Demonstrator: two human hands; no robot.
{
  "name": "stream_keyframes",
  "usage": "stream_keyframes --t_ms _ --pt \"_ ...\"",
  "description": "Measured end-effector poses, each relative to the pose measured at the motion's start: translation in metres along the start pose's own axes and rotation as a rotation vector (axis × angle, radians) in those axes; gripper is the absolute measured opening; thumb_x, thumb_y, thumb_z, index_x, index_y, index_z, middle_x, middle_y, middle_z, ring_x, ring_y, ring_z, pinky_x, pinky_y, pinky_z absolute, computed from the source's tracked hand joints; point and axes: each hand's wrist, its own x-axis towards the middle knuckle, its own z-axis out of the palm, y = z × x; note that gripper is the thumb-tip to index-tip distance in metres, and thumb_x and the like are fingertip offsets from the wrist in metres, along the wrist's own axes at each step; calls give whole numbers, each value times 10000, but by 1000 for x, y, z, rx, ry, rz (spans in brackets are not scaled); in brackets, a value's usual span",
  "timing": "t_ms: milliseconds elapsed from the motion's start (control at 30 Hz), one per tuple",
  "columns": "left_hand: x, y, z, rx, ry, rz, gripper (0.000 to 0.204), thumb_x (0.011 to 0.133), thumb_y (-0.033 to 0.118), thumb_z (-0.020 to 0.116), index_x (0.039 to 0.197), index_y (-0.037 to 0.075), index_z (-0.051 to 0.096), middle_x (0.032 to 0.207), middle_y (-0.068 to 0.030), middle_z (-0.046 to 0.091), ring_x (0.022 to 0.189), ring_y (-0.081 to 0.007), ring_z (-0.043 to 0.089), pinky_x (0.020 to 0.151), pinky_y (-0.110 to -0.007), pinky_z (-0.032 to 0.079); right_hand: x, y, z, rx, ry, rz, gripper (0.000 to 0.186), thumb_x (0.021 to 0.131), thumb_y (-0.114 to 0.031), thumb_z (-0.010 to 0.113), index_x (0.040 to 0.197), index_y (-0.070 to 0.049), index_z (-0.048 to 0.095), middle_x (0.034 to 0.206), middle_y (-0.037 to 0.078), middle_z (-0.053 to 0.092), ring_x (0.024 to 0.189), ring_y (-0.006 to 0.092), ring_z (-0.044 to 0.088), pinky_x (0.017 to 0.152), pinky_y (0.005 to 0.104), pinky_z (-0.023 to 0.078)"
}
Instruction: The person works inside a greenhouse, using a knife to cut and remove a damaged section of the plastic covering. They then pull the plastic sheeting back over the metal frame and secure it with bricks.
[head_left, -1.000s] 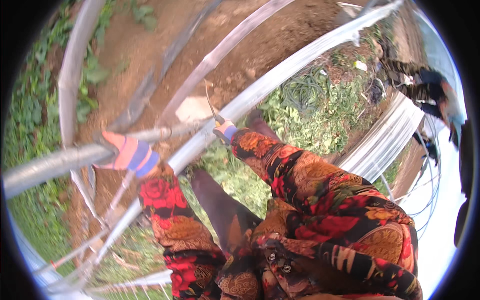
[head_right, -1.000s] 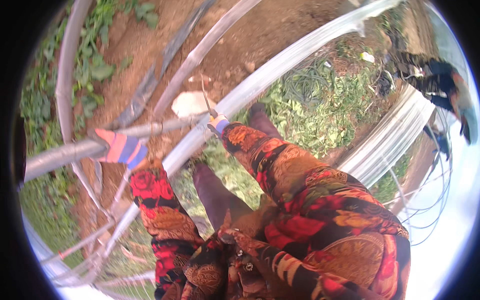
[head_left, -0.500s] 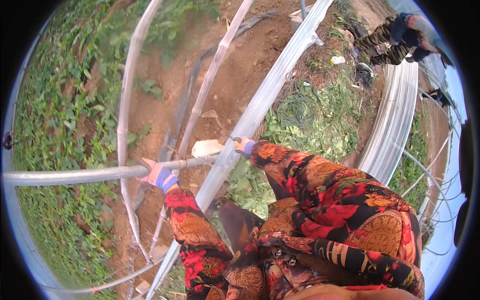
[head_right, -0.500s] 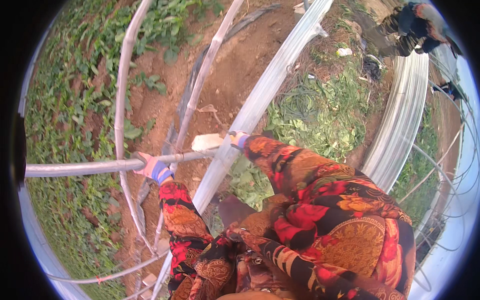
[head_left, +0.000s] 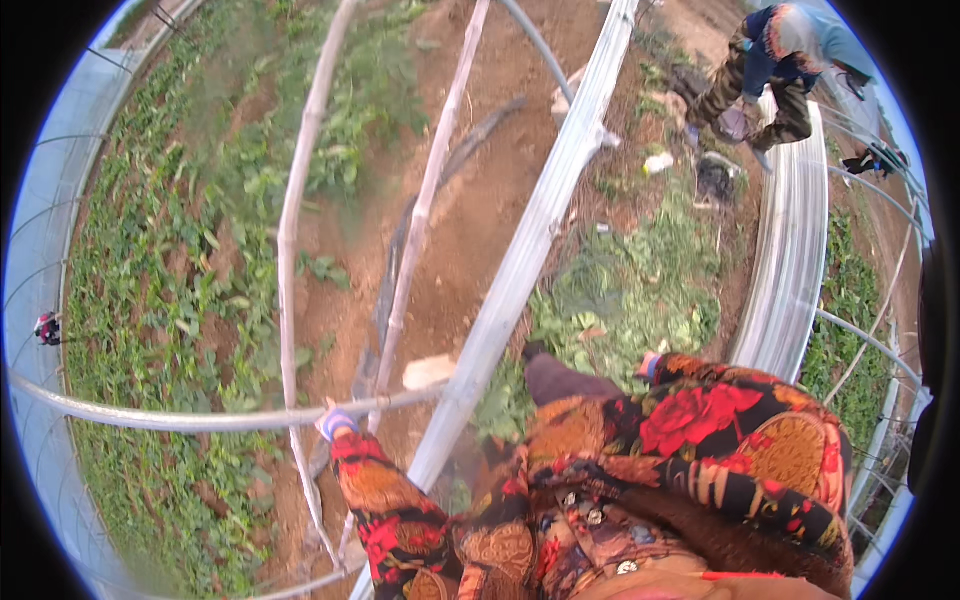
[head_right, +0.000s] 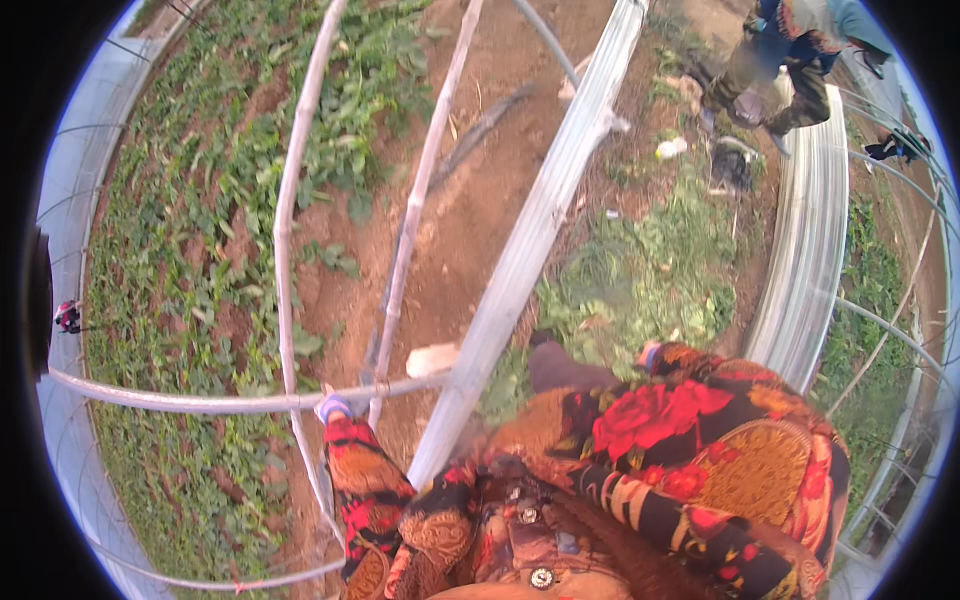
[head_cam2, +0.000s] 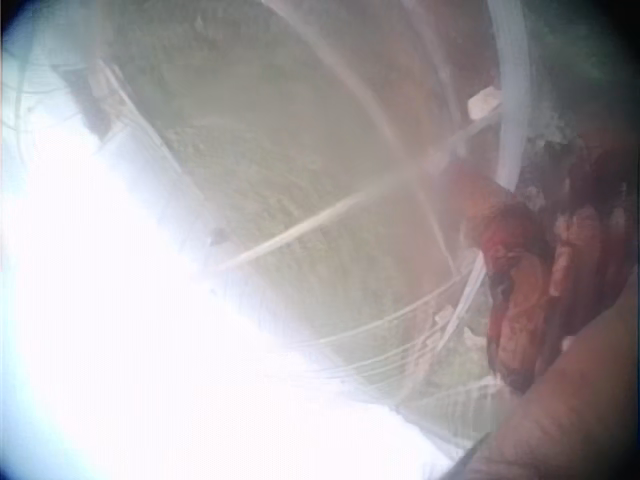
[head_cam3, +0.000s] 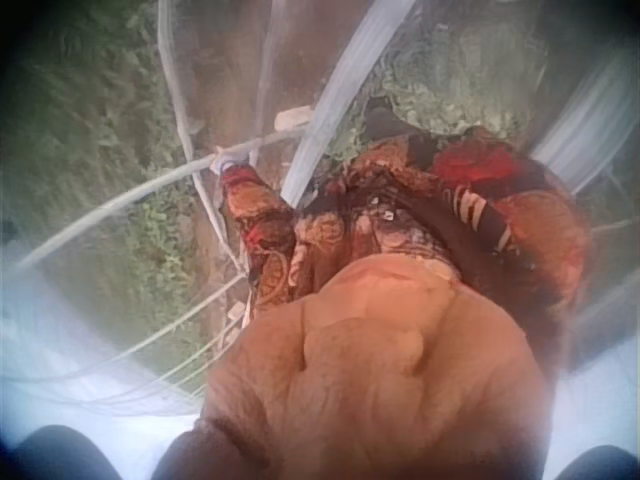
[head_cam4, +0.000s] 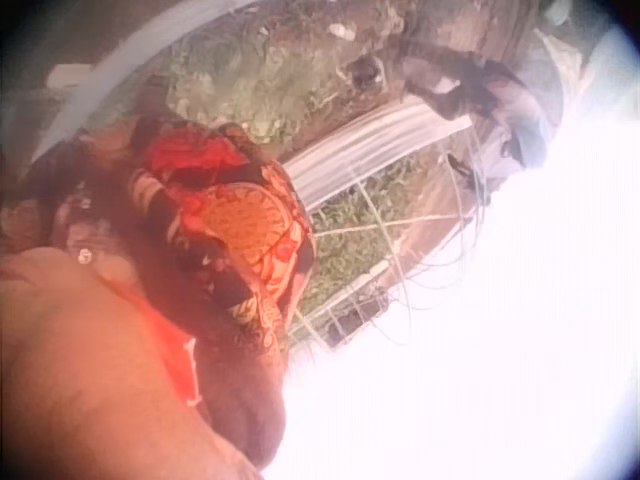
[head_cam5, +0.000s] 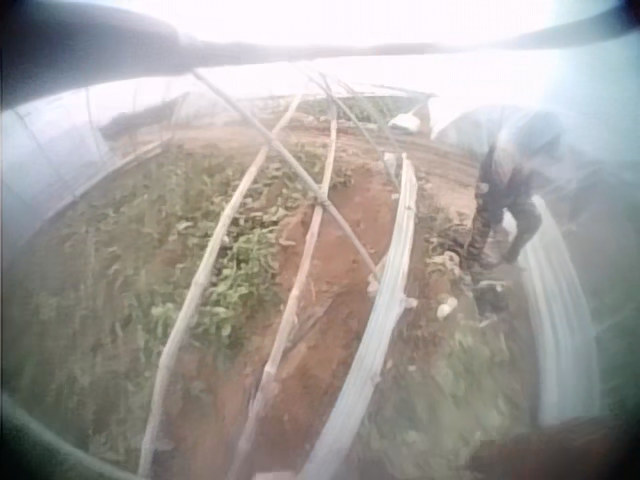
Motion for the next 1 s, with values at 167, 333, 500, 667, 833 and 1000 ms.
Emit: stream_keyframes --t_ms 167,333,500,667,833,1000 --pt "-8 6 -15 1221 -208 447 599 773 516 501 1181 80 463 985 -111 604 877 -226 587 739 -328 462 68 47 34 -260 -164 -22 242 731 -294 545 890 -123 608 774 101 613 700 260 603 606 397 482" --pt "4 -7 -8 1242 -287 327 622 786 547 426 1219 100 421 1059 -95 571 967 -220 545 812 -314 424 90 34 60 -831 -181 -592 153 530 -174 632 672 -126 656 545 48 562 533 232 584 421 392 447" --pt "44 -29 5 1154 -380 151 647 799 578 350 1256 120 378 1134 -80 538 1057 -215 503 885 -300 386 66 8 40 207 -61 145 502 625 -373 630 1023 -75 558 1024 194 566 1003 318 528 859 395 424" --pt "56 -45 9 184 -234 -358 730 743 657 416 1093 28 539 1075 -70 570 983 -208 537 838 -304 411 36 -18 3 209 43 67 354 655 -339 614 897 -81 614 783 156 623 746 275 604 676 372 480" --pt "50 -37 6 314 -221 -302 677 742 587 511 1044 -17 552 1005 -97 590 887 -235 565 793 -319 428 27 -39 -14 39 -37 190 466 621 -392 637 917 -33 605 829 173 626 799 298 605 709 372 480" --pt "36 -23 6 197 -122 -322 682 735 579 531 1072 -14 534 1015 -90 587 877 -235 564 796 -331 430 19 -43 -17 52 -89 181 418 641 -362 635 914 -48 603 769 138 624 691 255 618 628 343 496"
